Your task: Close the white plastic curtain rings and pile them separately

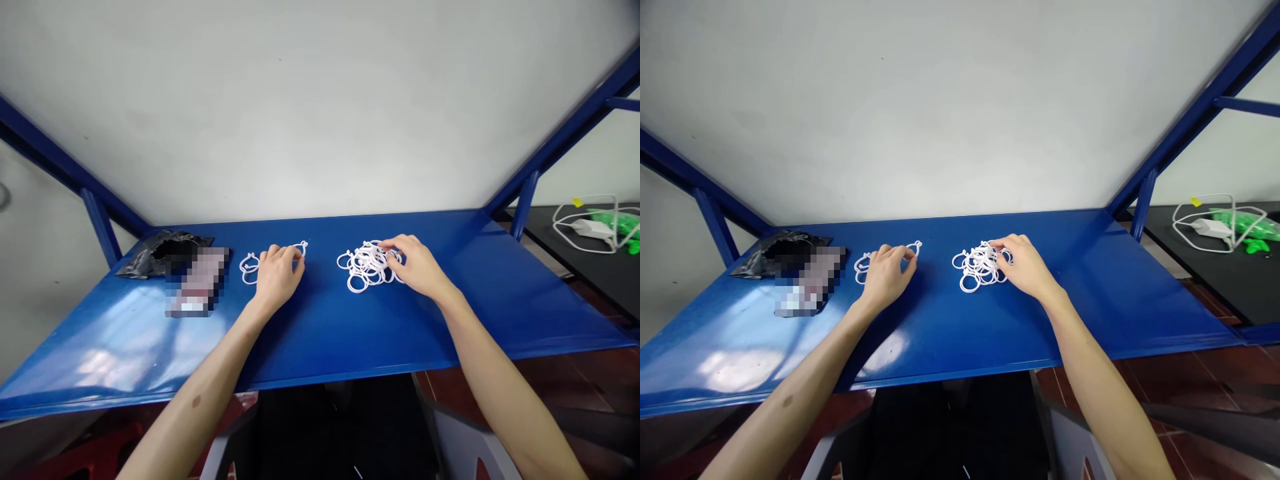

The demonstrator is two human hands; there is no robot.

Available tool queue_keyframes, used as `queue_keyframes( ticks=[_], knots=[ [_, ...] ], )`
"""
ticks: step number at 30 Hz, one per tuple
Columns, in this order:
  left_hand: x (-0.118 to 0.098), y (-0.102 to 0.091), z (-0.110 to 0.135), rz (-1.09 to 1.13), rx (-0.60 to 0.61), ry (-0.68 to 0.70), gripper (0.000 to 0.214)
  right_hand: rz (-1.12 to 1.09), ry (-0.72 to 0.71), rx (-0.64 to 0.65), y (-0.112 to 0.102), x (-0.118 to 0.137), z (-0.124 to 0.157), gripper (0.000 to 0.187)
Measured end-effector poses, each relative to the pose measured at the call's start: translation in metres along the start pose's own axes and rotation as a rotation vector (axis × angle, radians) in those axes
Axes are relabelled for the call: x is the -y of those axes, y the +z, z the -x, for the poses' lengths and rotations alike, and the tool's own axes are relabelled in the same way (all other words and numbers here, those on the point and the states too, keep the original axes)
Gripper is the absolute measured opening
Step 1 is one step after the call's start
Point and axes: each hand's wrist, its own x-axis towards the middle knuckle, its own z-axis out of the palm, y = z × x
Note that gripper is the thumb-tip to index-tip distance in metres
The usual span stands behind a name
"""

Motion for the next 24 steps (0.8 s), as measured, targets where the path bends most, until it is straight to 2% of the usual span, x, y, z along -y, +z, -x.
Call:
queue_keyframes(
  ticks=[4,8,11,15,18,20,24],
  knots=[
    [-0.021,-0.002,0.006,0.181,-0.046,0.145,0.015,-0.048,-0.125,-0.202,0.019,0.026,0.003,0.019],
    [-0.038,-0.003,0.014,0.282,-0.060,0.244,0.021,-0.180,-0.196,-0.109,0.037,0.052,0.011,0.013],
    [-0.047,-0.005,0.018,0.266,-0.011,0.342,0.025,-0.236,-0.151,-0.011,0.045,0.061,0.016,0.013],
    [-0.054,-0.008,0.021,0.221,0.105,0.440,0.033,-0.351,-0.023,0.026,0.051,0.064,0.017,0.016],
    [-0.057,-0.008,0.022,0.259,0.117,0.458,0.030,-0.402,0.037,-0.002,0.053,0.065,0.016,0.014],
    [-0.057,-0.007,0.023,0.315,0.050,0.435,0.025,-0.390,0.028,-0.028,0.053,0.065,0.016,0.014],
    [-0.054,-0.005,0.024,0.440,-0.101,0.215,0.018,-0.304,-0.048,-0.064,0.052,0.062,0.018,0.013]
  ],
)
